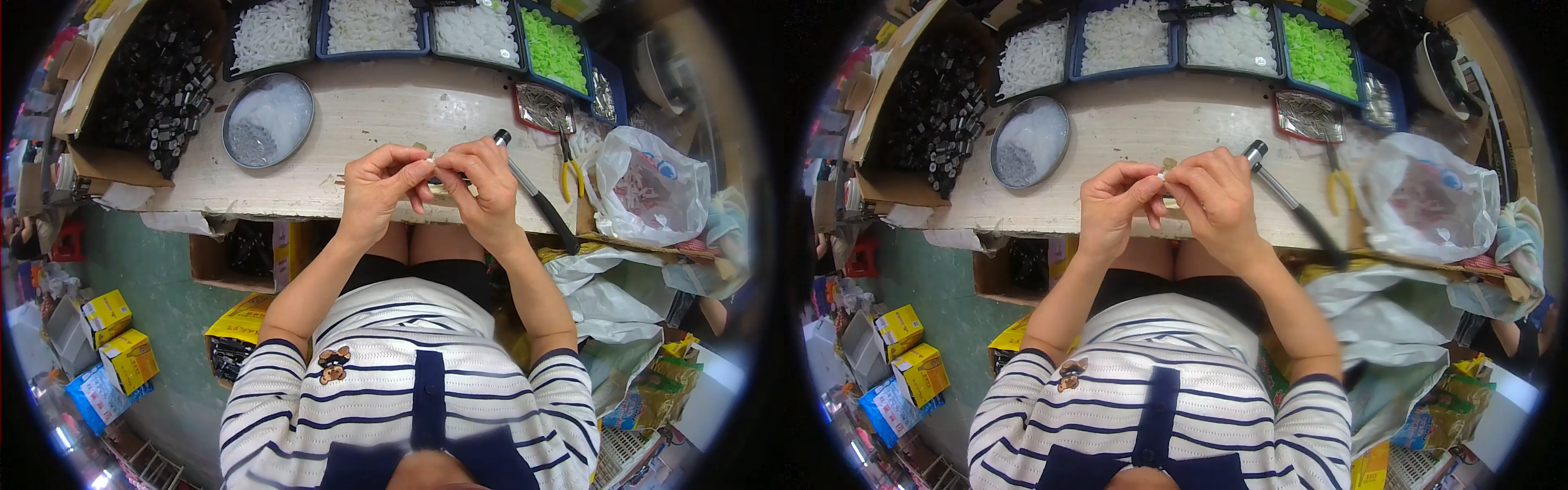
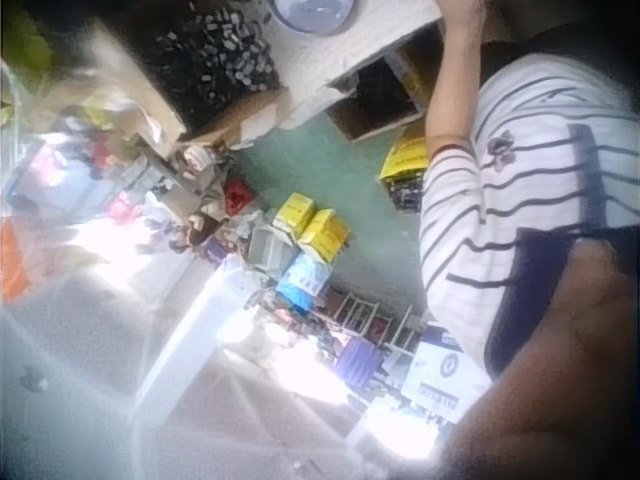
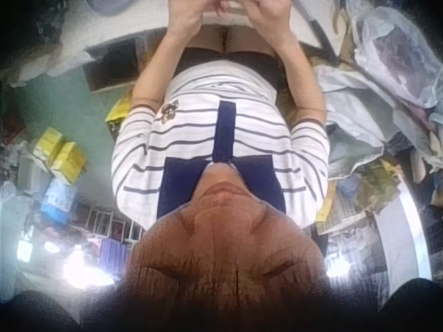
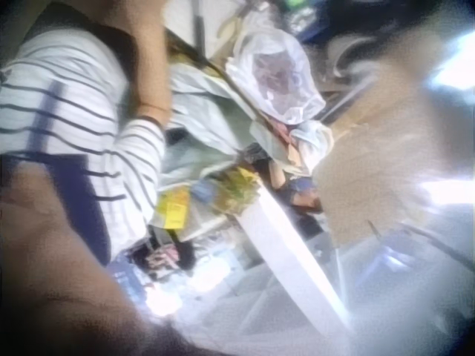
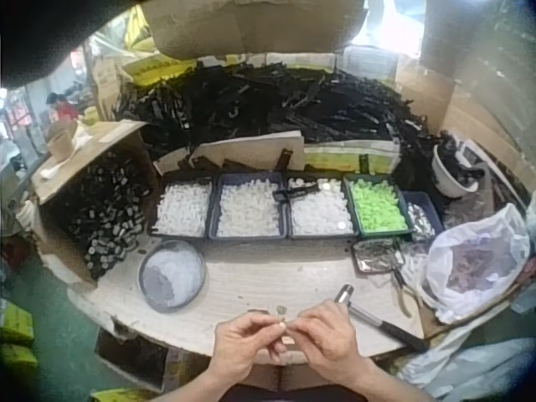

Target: Assembling small plastic components into a toy assembly using hands and a small hammer.

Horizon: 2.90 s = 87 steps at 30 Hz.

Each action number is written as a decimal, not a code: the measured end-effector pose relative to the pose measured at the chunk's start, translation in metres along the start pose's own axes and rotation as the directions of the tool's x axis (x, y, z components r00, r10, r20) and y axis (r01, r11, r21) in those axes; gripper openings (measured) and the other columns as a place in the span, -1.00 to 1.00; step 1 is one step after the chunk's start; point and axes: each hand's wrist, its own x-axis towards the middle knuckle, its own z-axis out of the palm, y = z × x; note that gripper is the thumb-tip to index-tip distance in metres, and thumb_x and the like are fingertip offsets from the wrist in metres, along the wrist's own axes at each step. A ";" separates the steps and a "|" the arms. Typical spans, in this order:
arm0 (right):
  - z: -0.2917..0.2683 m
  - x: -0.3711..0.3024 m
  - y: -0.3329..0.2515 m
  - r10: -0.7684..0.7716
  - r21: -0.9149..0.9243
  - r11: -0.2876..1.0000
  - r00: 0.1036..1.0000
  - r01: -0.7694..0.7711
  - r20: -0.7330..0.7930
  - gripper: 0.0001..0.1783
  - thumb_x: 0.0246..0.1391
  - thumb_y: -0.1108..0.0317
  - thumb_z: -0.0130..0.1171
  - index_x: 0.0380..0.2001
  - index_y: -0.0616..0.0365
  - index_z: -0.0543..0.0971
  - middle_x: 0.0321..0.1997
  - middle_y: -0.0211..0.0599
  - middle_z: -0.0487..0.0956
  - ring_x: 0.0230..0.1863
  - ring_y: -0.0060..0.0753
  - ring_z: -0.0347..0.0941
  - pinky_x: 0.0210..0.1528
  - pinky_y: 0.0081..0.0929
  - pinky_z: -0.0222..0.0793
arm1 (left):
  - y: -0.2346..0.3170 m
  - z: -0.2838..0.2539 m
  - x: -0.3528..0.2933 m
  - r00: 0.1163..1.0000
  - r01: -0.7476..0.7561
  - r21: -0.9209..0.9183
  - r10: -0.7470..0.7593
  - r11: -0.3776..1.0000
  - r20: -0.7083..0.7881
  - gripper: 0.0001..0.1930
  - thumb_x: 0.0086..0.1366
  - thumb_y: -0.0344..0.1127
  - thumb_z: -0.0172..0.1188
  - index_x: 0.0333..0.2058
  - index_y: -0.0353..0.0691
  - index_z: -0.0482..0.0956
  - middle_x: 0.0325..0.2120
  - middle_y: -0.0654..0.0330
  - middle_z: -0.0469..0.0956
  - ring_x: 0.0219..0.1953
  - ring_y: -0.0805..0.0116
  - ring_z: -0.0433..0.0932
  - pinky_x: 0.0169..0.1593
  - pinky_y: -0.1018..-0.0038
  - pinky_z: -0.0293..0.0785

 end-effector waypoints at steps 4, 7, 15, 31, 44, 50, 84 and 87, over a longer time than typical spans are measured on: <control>-0.001 -0.001 0.006 -0.053 -0.101 0.993 0.999 0.054 0.008 -0.88 -0.18 0.46 0.22 -0.48 0.08 0.50 -0.46 -0.44 0.46 -0.39 -0.37 0.33 -0.31 -0.42 0.08 | 0.008 -0.009 0.006 0.967 -0.246 0.579 0.238 0.777 0.092 -0.87 0.11 -0.48 0.22 -0.34 -0.35 0.57 -0.42 0.17 0.55 -0.48 0.45 0.50 -0.45 0.64 0.40; -0.002 -0.005 0.020 -0.043 -0.163 0.985 0.991 0.064 0.130 -0.89 -0.18 0.43 0.21 -0.50 0.05 0.50 -0.47 -0.48 0.44 -0.37 -0.39 0.32 -0.29 -0.41 0.06 | 0.022 -0.023 0.012 0.826 -0.489 0.806 0.476 0.335 0.303 -0.85 0.03 -0.47 0.26 -0.37 -0.32 0.59 -0.40 0.17 0.53 -0.37 0.38 0.48 -0.31 0.55 0.36; 0.012 -0.005 0.029 -0.039 -0.234 0.966 0.954 0.112 0.297 -0.87 -0.22 0.42 0.22 -0.47 0.01 0.55 -0.46 -0.53 0.43 -0.31 -0.41 0.31 -0.23 -0.40 0.06 | -0.001 -0.035 0.011 0.904 -0.380 0.905 0.285 0.192 0.319 -0.73 -0.14 -0.37 0.35 -0.36 -0.18 0.61 -0.32 0.23 0.49 -0.16 0.27 0.34 -0.05 0.38 0.20; 0.006 -0.008 0.029 0.044 -0.162 0.986 0.921 0.021 0.386 -0.79 -0.19 0.40 0.22 -0.36 -0.02 0.59 -0.43 -0.49 0.42 -0.30 -0.39 0.28 -0.26 -0.37 0.02 | -0.005 -0.029 0.013 0.907 -0.401 0.903 0.206 0.151 0.368 -0.72 -0.14 -0.31 0.23 -0.35 -0.20 0.58 -0.32 0.20 0.42 -0.16 0.24 0.29 -0.09 0.32 0.11; 0.001 -0.009 0.028 0.032 -0.128 0.992 0.922 0.019 0.387 -0.77 -0.21 0.41 0.22 -0.36 -0.03 0.62 -0.44 -0.50 0.41 -0.30 -0.41 0.27 -0.26 -0.37 -0.01 | -0.003 -0.027 0.013 0.926 -0.365 0.920 0.159 0.139 0.344 -0.73 -0.12 -0.36 0.26 -0.35 -0.21 0.56 -0.28 0.20 0.43 -0.13 0.24 0.32 -0.06 0.35 0.13; 0.004 -0.010 0.031 0.065 -0.125 0.992 0.912 -0.015 0.405 -0.82 -0.18 0.39 0.18 -0.39 -0.05 0.61 -0.41 -0.48 0.43 -0.27 -0.39 0.27 -0.24 -0.33 0.01 | 0.001 -0.026 0.013 0.924 -0.374 0.922 0.126 0.101 0.361 -0.74 -0.10 -0.36 0.26 -0.34 -0.20 0.57 -0.30 0.20 0.44 -0.15 0.26 0.33 -0.06 0.35 0.12; -0.089 0.013 0.149 0.412 -0.773 0.601 0.907 -0.202 0.084 -0.85 -0.22 0.33 0.18 -0.47 0.04 0.60 -0.37 -0.30 0.50 -0.17 -0.24 0.34 -0.20 -0.14 0.10 | -0.081 0.161 0.272 0.673 -0.649 0.602 0.019 -0.465 0.739 -0.85 -0.11 -0.31 0.27 -0.55 -0.26 0.58 -0.51 0.03 0.53 -0.38 0.02 0.51 -0.29 0.24 0.42; -0.086 0.017 0.156 0.419 -0.772 0.607 0.901 -0.187 0.112 -0.85 -0.33 0.35 0.21 -0.53 0.04 0.60 -0.38 -0.27 0.51 -0.18 -0.25 0.36 -0.18 -0.14 0.11 | -0.079 0.161 0.282 0.686 -0.678 0.620 -0.037 -0.394 0.726 -0.86 -0.12 -0.35 0.27 -0.54 -0.26 0.59 -0.52 0.02 0.54 -0.41 0.04 0.54 -0.30 0.26 0.45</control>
